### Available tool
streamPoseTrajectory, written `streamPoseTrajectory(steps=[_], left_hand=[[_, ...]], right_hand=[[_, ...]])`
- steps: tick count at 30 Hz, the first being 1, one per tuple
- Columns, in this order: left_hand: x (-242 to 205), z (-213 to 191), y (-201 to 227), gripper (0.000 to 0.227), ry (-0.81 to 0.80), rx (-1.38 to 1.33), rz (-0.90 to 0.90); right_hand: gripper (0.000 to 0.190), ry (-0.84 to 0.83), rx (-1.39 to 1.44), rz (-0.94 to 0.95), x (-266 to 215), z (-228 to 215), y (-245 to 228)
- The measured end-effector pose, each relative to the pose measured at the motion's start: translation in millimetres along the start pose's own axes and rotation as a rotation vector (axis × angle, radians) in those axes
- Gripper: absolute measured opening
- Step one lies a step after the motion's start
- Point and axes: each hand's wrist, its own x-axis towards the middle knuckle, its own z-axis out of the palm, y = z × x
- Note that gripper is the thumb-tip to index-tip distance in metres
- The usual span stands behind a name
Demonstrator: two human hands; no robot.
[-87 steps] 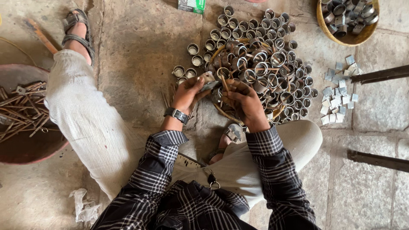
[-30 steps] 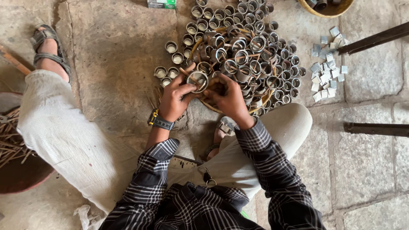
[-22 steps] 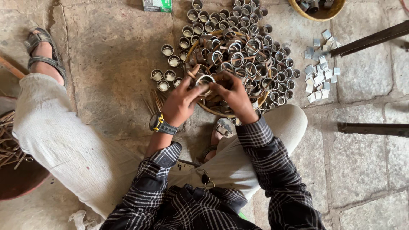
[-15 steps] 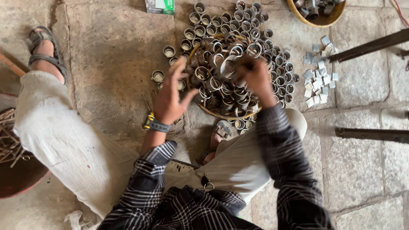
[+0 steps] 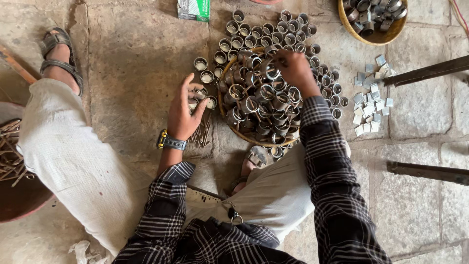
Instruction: The person sits on the floor and repeatedly picks up small metal rings and thin metal rods. They insert the rods into the rings and place the assembled units into a large woven basket. The process is repetitive, involving handling individual components from piles on the floor.
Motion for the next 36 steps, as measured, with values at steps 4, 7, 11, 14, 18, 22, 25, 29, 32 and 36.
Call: streamPoseTrajectory(steps=[4,7,11,14,18,22,25,29,32,36], left_hand=[[-2.8,10.6,-33.8,0.062,0.020,0.013,-0.079],[-12.9,21.3,-74.4,0.050,0.056,0.029,-0.197],[-37.3,44.7,-145.6,0.034,0.156,0.157,-0.139],[-58.6,72.6,-200.3,0.033,0.131,0.313,-0.347],[-72.2,86.7,-239.9,0.023,-0.050,0.600,-0.378],[-70.3,89.9,-220.2,0.024,-0.097,0.534,-0.459],[-57.4,92.8,-213.3,0.032,0.006,0.348,-0.672],[-56.6,88.6,-240.3,0.017,-0.234,0.665,-0.336],[-64.1,87.0,-240.6,0.029,-0.023,0.460,-0.291],[-58.5,88.9,-223.7,0.037,0.251,0.259,-0.267]], right_hand=[[0.024,0.067,-0.050,-0.174,0.5,17.3,1.1],[0.032,0.082,-0.089,-0.247,-1.0,14.2,4.2],[0.032,-0.014,-0.157,-0.092,-7.7,2.9,-16.8],[0.029,0.067,-0.220,-0.155,-11.1,-5.0,-39.4],[0.015,0.230,-0.105,-0.279,-36.9,-10.5,-75.0],[0.015,-0.157,0.354,-0.294,-70.6,55.2,-109.2],[0.018,-0.601,0.345,-0.198,-103.0,158.9,-124.9],[0.022,-0.759,0.100,-0.186,-140.6,276.1,-122.5],[0.025,-0.486,0.023,-0.125,-138.0,313.4,-121.7],[0.028,-0.027,0.100,0.135,-111.1,329.8,-129.1]])
